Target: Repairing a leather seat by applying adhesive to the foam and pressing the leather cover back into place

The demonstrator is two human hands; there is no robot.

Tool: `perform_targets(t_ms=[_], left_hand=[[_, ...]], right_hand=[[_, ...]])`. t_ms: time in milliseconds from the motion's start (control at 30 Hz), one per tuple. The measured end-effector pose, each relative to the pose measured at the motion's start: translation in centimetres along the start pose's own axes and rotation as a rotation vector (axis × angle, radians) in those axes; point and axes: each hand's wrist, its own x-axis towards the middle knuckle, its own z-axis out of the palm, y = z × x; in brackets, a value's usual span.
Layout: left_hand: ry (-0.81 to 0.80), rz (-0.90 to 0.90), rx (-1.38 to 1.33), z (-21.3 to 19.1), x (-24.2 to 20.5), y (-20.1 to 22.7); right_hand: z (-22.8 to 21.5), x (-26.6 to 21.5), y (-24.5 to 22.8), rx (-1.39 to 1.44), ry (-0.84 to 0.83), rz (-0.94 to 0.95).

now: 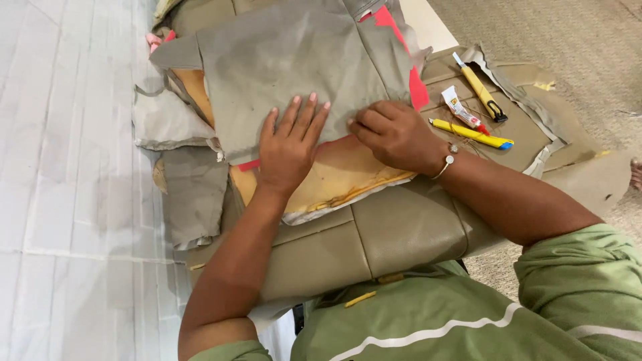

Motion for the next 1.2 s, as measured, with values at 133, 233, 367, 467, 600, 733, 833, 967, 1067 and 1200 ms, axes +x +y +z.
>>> perform_targets(t_ms=[133, 233, 367, 467, 600, 733, 833, 967, 1067, 1200], left_hand=[[0.033, 0.009, 0.028, -0.3, 0.0, 0.4], [0.077, 0.066, 0.004, -0.5, 0.4, 0.2], [0.123, 0.133, -0.077, -0.6, 0.2, 0.0], [0.099, 0.122, -0.105, -1.2, 0.2, 0.0], [0.041, 0.118, -0.122, -1.6, 0.2, -0.1], [0.04, 0.11, -0.141, -1.5, 0.1, 0.0], [0.019, 0.099, -0.149, -1.8, 0.1, 0.0], [-0.019, 0.09, -0.157, -1.8, 0.0, -0.2], [0.0, 0.074, -0.172, -1.8, 0.0, 0.0], [0.003, 0.066, -0.167, -1.7, 0.0, 0.0]], right_hand=[[0.7, -1.0, -0.5, 0.039, -0.081, -0.001], [0.9, -0.8, -0.4, 0.008, -0.124, -0.006], [0.7, -0.8, -0.4, 0.015, -0.142, 0.022], [0.5, -0.6, -0.6, 0.0, -0.171, 0.034], [0.6, -0.6, -0.5, 0.01, -0.186, 0.064], [0.8, -0.8, -0.4, 0.01, -0.155, 0.069], [1.1, -0.9, -0.3, 0.027, -0.161, 0.075], [0.8, -0.6, -0.2, 0.063, -0.185, 0.101], [1.5, -1.3, -0.2, 0.045, -0.149, 0.093], [1.6, -1.5, -0.1, 0.012, -0.145, 0.074]])
